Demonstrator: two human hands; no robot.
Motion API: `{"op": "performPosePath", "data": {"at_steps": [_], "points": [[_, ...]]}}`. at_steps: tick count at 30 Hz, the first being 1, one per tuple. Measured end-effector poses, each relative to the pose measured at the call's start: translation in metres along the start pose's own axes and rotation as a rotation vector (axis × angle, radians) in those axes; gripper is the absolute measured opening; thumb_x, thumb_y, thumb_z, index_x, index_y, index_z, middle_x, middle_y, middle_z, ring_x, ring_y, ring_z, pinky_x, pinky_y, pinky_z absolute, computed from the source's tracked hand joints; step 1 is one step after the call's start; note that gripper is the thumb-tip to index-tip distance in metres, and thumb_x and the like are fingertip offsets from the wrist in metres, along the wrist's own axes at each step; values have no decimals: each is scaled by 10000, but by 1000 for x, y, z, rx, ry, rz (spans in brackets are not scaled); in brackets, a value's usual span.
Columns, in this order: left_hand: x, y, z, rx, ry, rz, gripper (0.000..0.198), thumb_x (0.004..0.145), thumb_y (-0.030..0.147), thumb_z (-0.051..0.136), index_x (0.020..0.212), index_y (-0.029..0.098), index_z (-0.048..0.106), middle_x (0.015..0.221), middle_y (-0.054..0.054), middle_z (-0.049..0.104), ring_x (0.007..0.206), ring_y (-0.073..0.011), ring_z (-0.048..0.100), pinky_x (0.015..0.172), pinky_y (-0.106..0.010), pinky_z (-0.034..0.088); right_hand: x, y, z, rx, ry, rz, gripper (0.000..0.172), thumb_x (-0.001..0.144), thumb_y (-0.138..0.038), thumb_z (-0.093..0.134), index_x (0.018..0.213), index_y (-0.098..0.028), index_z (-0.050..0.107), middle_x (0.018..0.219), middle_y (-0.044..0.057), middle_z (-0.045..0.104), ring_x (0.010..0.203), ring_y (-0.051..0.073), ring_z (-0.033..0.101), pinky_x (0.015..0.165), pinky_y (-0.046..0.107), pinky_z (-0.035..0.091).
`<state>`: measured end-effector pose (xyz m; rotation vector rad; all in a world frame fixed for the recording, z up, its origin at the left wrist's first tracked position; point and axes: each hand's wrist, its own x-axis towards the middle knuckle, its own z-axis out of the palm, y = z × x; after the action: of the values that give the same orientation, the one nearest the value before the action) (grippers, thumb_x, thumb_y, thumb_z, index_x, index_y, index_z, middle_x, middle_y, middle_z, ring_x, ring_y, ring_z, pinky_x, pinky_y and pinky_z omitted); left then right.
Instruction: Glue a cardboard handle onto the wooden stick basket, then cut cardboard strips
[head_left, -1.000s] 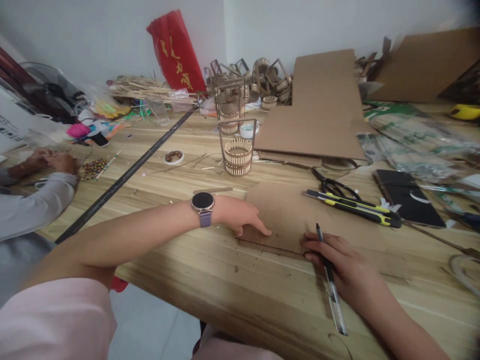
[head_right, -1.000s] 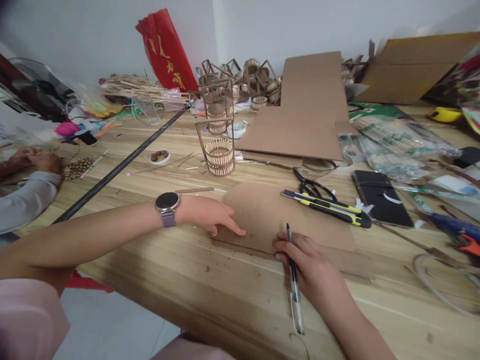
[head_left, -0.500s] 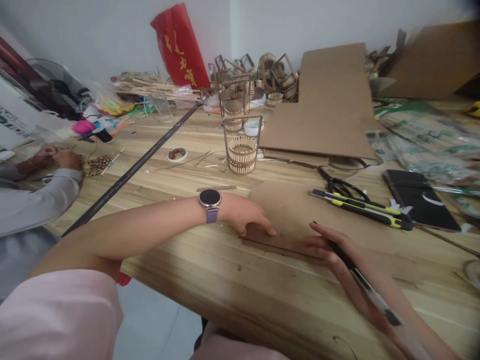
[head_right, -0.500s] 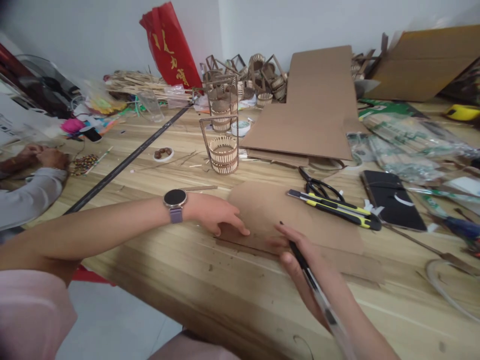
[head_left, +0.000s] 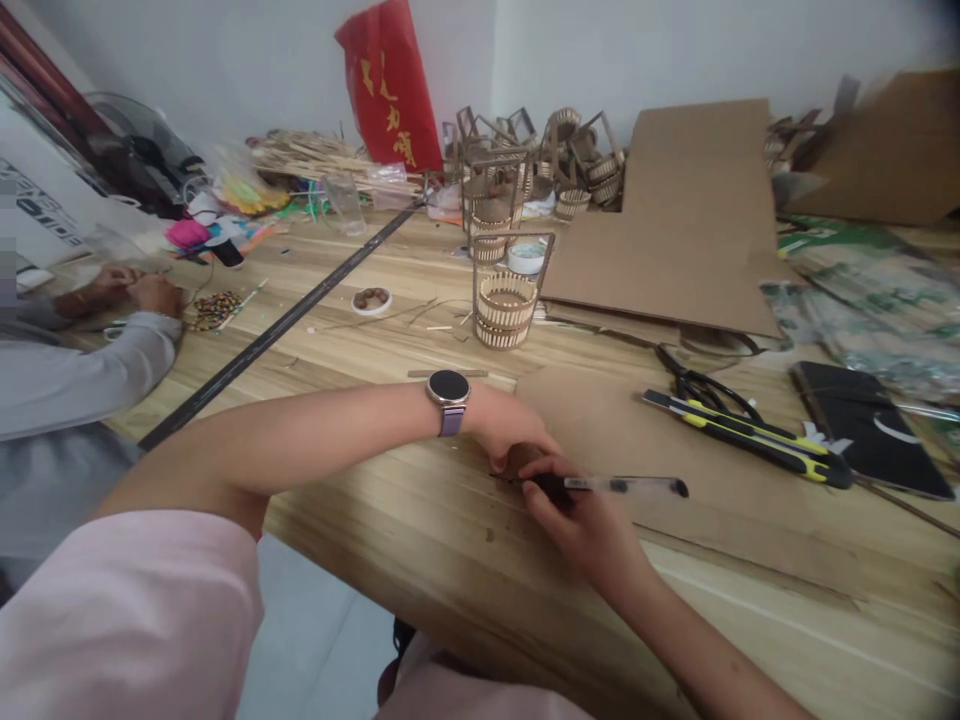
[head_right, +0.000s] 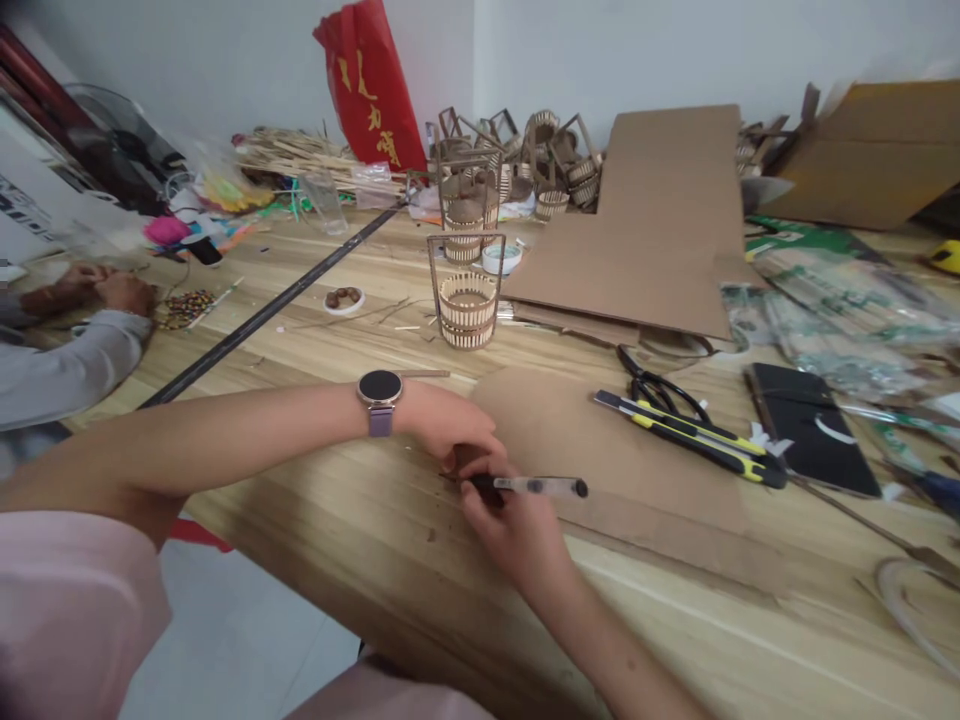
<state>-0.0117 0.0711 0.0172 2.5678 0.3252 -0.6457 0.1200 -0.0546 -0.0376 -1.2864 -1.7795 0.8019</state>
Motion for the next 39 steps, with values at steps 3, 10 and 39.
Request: {"op": "performPosePath", "data": {"at_steps": [3, 10, 39], "points": [[2, -3, 1, 15, -7, 23, 574, 680, 85, 750, 1195, 293, 607, 1016, -1, 678, 946, -224, 613, 736, -288, 419, 0, 2, 5, -38, 3, -15, 102, 797, -257, 534, 812, -225, 630, 769, 18, 721, 661, 168, 674, 602, 267, 542], [4, -9, 2, -5, 40, 29, 652, 635, 131, 783, 1233, 321, 608, 1038, -2, 692, 949, -242, 620, 739, -303, 427, -4, 7, 7, -125, -17, -43, 123, 832, -277, 534, 848, -228, 645, 804, 40, 732, 719, 191, 700, 636, 290, 560], [3, -7, 1, -29, 6, 20, 682, 654, 99, 741, 1284, 310, 586, 1060, -17, 686, 955, -252, 624, 760, -313, 432, -4, 3, 14, -294, 37, -258, 129, 847, -179, 506, 791, -237, 608, 745, 24, 719, 677, 193, 682, 624, 310, 545]]}}
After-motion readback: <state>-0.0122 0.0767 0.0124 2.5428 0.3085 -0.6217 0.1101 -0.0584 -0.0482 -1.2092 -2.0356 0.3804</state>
